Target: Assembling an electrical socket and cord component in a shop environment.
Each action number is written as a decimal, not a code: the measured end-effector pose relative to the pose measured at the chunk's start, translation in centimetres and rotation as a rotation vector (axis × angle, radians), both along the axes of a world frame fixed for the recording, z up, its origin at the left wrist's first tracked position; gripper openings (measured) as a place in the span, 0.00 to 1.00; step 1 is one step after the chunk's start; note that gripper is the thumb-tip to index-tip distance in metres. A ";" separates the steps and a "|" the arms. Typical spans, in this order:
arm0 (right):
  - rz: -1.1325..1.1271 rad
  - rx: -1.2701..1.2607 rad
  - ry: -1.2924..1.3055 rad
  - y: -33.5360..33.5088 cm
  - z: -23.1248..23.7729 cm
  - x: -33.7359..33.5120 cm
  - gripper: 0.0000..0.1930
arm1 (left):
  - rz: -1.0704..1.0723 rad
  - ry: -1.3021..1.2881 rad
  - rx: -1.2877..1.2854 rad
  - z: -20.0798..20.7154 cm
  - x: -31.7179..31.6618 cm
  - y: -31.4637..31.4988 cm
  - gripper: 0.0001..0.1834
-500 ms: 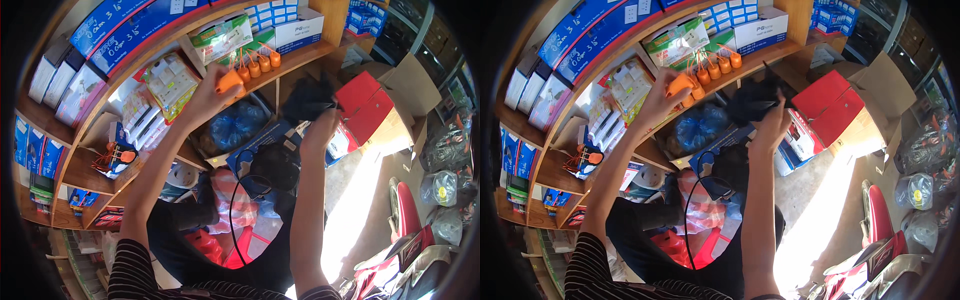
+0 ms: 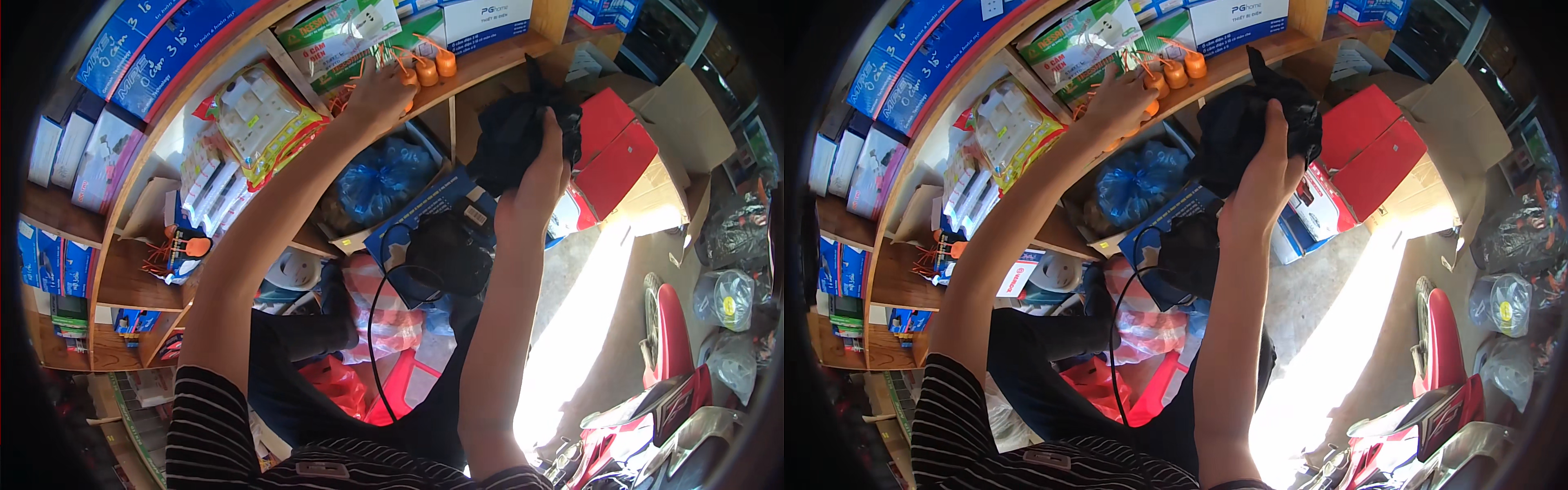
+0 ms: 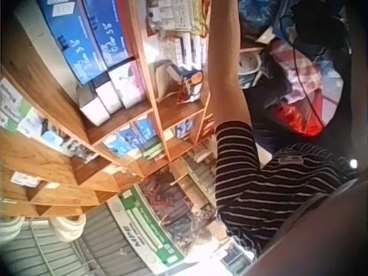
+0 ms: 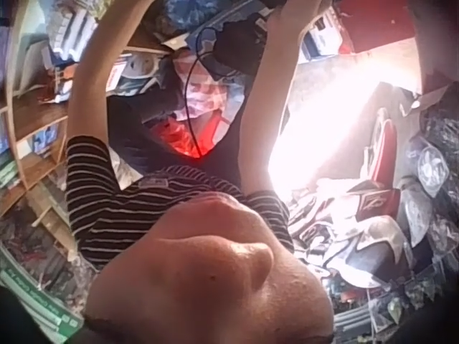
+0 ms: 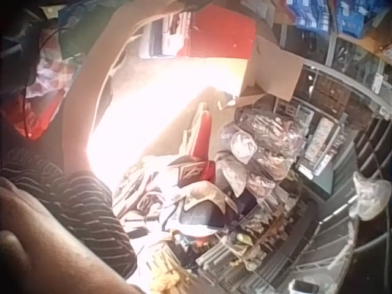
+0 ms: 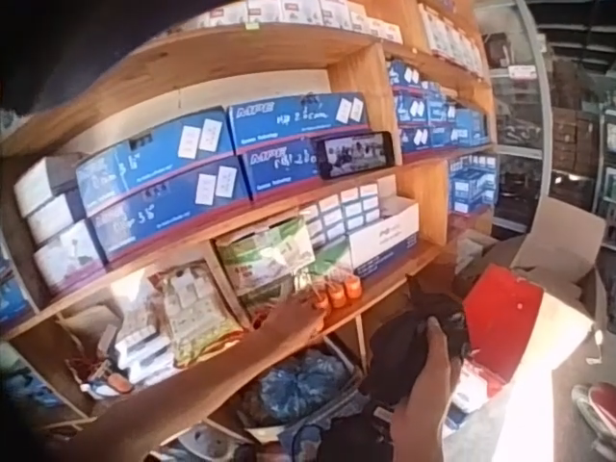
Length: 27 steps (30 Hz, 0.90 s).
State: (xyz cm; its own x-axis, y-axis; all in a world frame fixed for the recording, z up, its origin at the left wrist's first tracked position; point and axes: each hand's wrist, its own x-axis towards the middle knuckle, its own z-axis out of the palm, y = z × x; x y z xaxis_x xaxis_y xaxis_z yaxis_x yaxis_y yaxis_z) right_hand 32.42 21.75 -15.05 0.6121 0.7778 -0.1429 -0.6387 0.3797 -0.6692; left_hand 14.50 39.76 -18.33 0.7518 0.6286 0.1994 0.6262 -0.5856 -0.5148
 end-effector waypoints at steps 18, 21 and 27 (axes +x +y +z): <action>0.212 0.217 -0.189 -1.0 -0.9 0.2 0.28 | -0.055 -0.268 -0.036 -0.5 2.4 -6.9 0.29; 0.090 -0.062 -0.675 -1.3 -0.6 -1.0 0.20 | -0.111 -0.708 -0.367 1.3 -2.0 -14.3 0.19; 0.130 -0.209 -1.238 -3.6 -0.6 -6.4 0.18 | -0.040 -1.639 -0.869 10.0 -11.3 -29.6 0.10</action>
State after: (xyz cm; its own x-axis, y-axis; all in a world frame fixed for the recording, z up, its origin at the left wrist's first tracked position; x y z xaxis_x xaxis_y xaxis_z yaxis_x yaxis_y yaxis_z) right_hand 26.07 18.13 -15.61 0.3444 0.8740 0.3427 0.4325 0.1763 -0.8843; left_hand 3.22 10.15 -8.30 0.1795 0.9287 0.3244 0.1072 -0.3463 0.9320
